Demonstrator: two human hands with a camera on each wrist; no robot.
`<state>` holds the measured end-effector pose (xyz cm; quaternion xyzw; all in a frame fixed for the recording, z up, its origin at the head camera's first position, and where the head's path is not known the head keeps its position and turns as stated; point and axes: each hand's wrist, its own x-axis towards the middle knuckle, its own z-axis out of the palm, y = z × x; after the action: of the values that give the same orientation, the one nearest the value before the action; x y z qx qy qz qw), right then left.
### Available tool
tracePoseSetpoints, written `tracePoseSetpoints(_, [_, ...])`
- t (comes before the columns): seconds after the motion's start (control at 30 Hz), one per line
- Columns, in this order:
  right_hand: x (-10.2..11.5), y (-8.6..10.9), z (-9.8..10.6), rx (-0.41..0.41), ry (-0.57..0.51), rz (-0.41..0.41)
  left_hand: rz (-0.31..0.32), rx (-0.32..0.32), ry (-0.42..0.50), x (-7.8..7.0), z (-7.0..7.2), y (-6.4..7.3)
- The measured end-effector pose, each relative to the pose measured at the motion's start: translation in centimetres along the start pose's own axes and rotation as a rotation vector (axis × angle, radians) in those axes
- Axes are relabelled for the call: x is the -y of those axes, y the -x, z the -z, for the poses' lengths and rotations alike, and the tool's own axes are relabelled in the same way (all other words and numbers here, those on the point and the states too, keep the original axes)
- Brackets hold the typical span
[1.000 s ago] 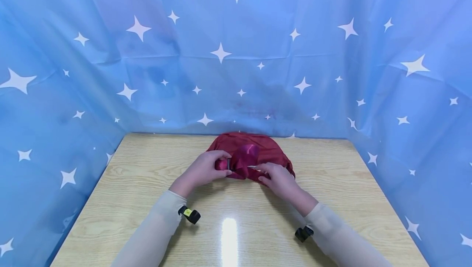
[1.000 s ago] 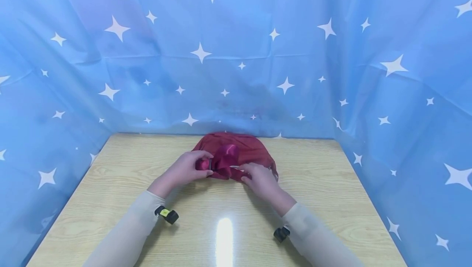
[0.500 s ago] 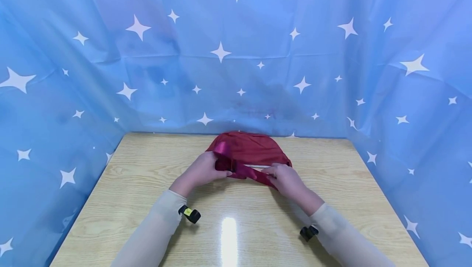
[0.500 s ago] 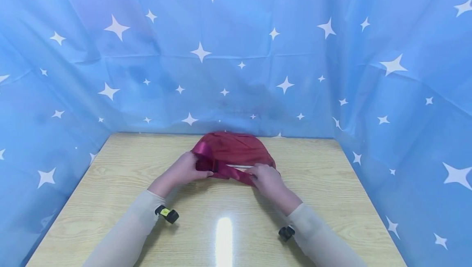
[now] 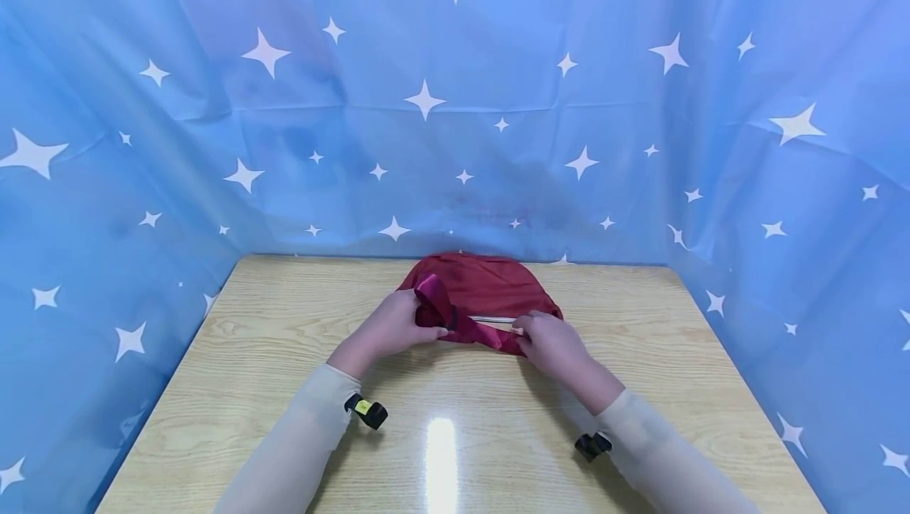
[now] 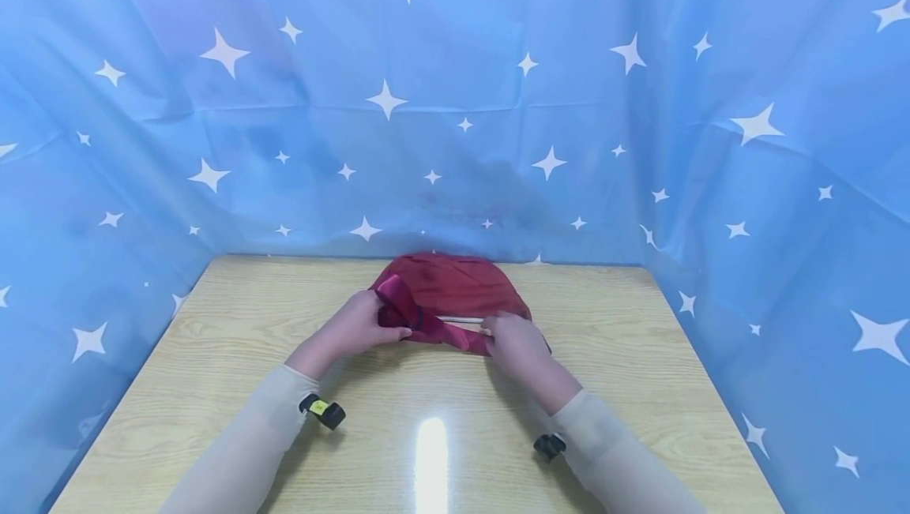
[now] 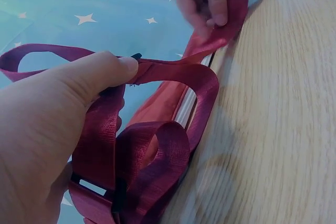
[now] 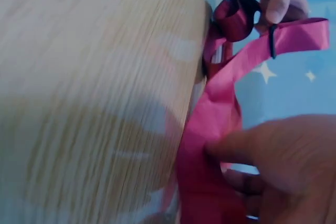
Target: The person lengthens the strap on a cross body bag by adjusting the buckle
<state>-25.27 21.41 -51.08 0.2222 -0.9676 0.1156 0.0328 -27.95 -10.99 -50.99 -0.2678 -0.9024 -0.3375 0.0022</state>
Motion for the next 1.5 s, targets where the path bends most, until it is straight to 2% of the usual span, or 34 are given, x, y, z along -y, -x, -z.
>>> tracePoseSetpoints(0.1, [0.6,-0.9,-0.5,0.002,-0.156,-0.020,0.008,-0.003,0.004,-0.1,0.1,0.0])
tracePoseSetpoints(0.23, [1.4,-2.1,-1.4,0.011,-0.350,0.018,0.029,0.003,0.008,-0.1,0.1,0.0])
tracePoseSetpoints(0.33, [1.8,-2.5,-1.9,0.016,-0.436,0.045,0.026,0.002,0.011,-0.2,0.1,0.0])
tracePoseSetpoints(0.43, [2.0,-2.6,-2.0,-0.009,-0.473,0.056,0.017,-0.001,0.020,-0.2,0.2,-0.1])
tracePoseSetpoints(0.67, [1.1,-2.2,-2.0,-0.115,-0.430,0.109,0.017,-0.003,0.033,-0.1,0.3,0.0])
tracePoseSetpoints(0.8, [-0.1,-1.6,-2.2,-0.145,-0.361,0.118,-0.012,-0.012,0.018,0.0,0.4,0.0])
tracePoseSetpoints(0.9, [-0.8,-1.1,-2.2,-0.146,-0.285,0.110,-0.018,-0.016,0.019,0.1,0.4,-0.1])
tracePoseSetpoints(1.07, [-1.4,-0.5,-2.0,-0.102,-0.175,0.032,-0.008,-0.012,0.034,0.2,0.5,0.0])
tracePoseSetpoints(1.17, [-1.2,-0.6,-1.8,-0.075,-0.145,-0.017,-0.008,-0.013,0.038,0.1,0.4,-0.1])
tracePoseSetpoints(1.33, [-0.1,-1.2,-1.8,-0.034,-0.218,-0.073,-0.006,-0.009,0.039,0.0,0.4,-0.1])
tracePoseSetpoints(1.5, [1.1,-1.9,-2.1,-0.040,-0.376,-0.017,0.013,-0.004,0.037,-0.3,0.3,-0.1])
